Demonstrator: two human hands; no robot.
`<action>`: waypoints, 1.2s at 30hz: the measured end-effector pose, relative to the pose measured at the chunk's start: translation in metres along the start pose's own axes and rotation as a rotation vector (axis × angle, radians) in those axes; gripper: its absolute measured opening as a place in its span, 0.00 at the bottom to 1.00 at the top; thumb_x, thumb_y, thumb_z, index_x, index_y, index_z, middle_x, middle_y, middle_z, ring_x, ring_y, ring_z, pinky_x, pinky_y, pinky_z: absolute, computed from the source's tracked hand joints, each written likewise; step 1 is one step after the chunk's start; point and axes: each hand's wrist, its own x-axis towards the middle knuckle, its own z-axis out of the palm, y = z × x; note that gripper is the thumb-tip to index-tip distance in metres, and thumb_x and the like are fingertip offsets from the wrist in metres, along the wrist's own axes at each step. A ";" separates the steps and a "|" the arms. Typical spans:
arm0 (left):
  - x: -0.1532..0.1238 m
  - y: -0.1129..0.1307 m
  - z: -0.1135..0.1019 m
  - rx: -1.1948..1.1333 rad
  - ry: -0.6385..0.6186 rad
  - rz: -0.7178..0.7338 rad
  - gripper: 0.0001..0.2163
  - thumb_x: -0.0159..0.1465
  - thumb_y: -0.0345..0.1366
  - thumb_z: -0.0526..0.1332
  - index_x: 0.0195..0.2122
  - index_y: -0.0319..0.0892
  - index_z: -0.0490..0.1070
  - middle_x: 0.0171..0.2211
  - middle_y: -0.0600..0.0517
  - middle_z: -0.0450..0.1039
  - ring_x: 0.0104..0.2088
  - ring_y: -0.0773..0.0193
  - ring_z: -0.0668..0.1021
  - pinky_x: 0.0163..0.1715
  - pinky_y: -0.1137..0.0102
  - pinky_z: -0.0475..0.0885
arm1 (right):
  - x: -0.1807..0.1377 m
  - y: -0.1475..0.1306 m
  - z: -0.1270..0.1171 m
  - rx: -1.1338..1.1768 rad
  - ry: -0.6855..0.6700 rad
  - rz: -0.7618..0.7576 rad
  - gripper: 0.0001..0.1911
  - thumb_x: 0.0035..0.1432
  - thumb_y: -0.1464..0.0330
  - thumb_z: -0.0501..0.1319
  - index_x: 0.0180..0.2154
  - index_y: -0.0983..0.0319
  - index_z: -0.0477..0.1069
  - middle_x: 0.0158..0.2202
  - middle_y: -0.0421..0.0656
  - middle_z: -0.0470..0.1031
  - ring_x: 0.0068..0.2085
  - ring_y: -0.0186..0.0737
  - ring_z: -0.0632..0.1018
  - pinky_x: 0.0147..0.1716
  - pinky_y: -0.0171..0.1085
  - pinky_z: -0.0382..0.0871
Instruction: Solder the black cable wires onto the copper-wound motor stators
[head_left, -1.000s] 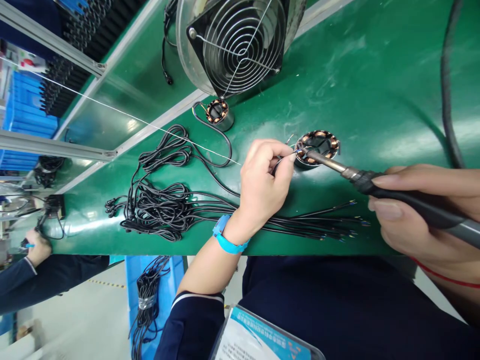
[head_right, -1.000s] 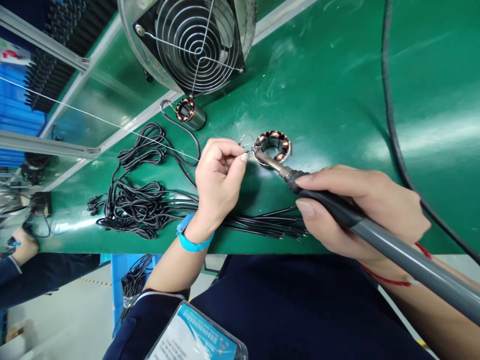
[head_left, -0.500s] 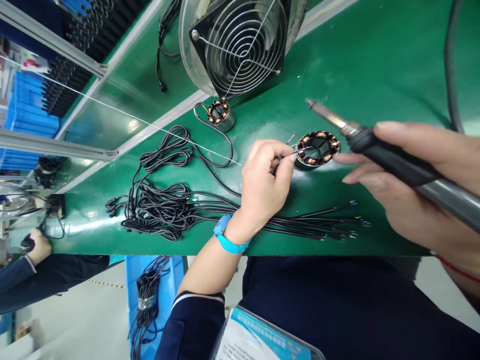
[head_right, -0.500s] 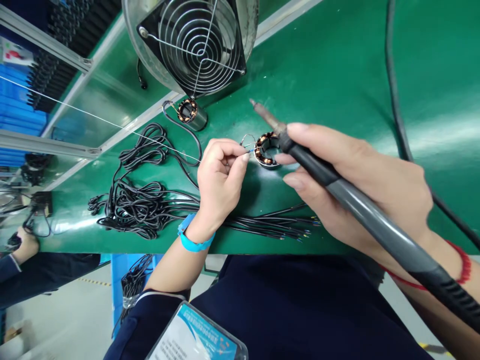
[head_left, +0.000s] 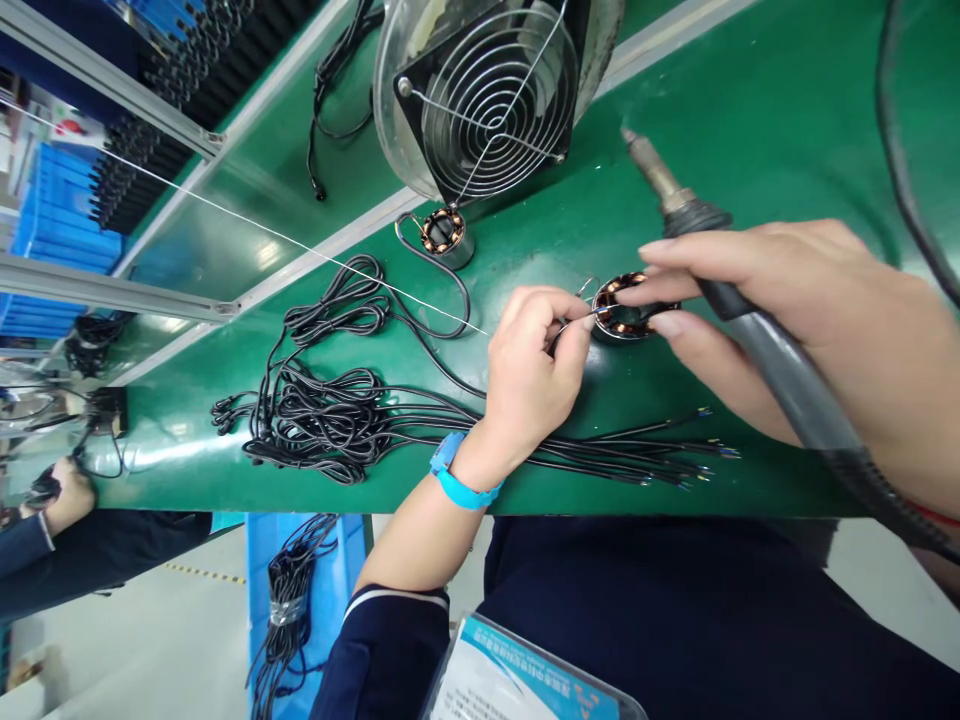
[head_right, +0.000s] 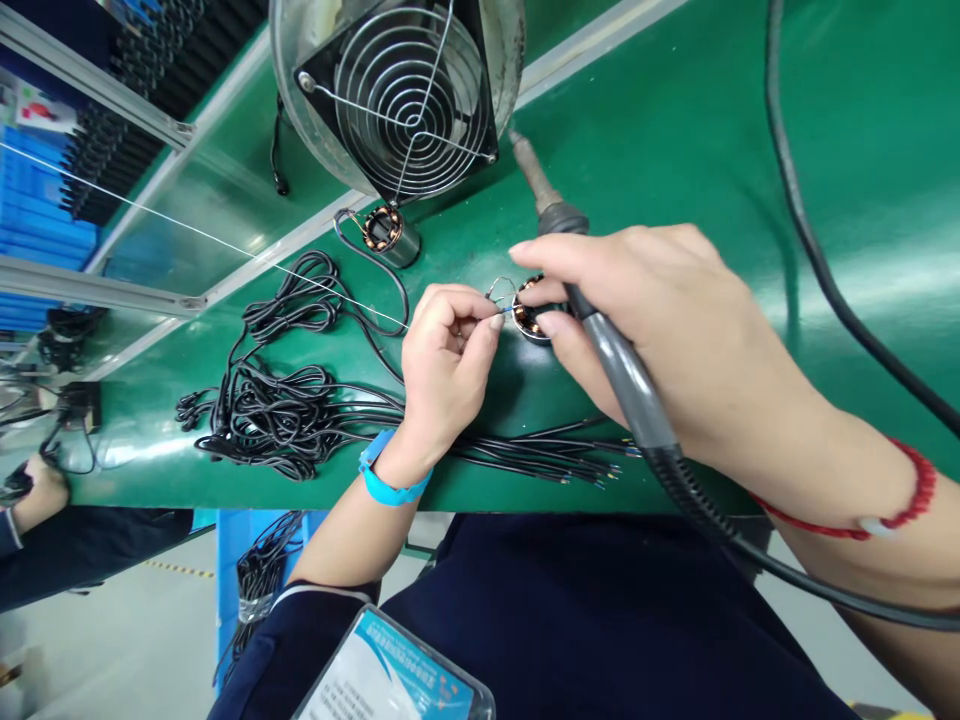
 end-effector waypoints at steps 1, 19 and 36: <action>0.000 0.000 0.000 0.007 -0.009 -0.009 0.04 0.69 0.32 0.59 0.35 0.44 0.67 0.35 0.51 0.72 0.37 0.65 0.75 0.33 0.69 0.71 | -0.001 -0.001 -0.001 -0.010 0.023 0.049 0.18 0.71 0.64 0.55 0.61 0.54 0.66 0.44 0.41 0.80 0.48 0.45 0.80 0.52 0.49 0.73; 0.000 -0.002 -0.004 0.028 0.019 0.157 0.04 0.69 0.29 0.60 0.36 0.42 0.68 0.35 0.51 0.73 0.38 0.67 0.77 0.34 0.72 0.71 | 0.013 -0.007 0.012 0.024 0.054 0.239 0.19 0.65 0.68 0.57 0.57 0.57 0.68 0.42 0.41 0.79 0.46 0.43 0.79 0.52 0.46 0.72; 0.005 0.002 -0.009 0.118 0.002 0.216 0.03 0.69 0.31 0.62 0.38 0.40 0.75 0.36 0.51 0.74 0.38 0.68 0.78 0.38 0.71 0.74 | -0.002 0.003 0.025 0.160 0.063 0.058 0.18 0.68 0.68 0.55 0.58 0.56 0.64 0.40 0.42 0.79 0.44 0.47 0.80 0.45 0.46 0.72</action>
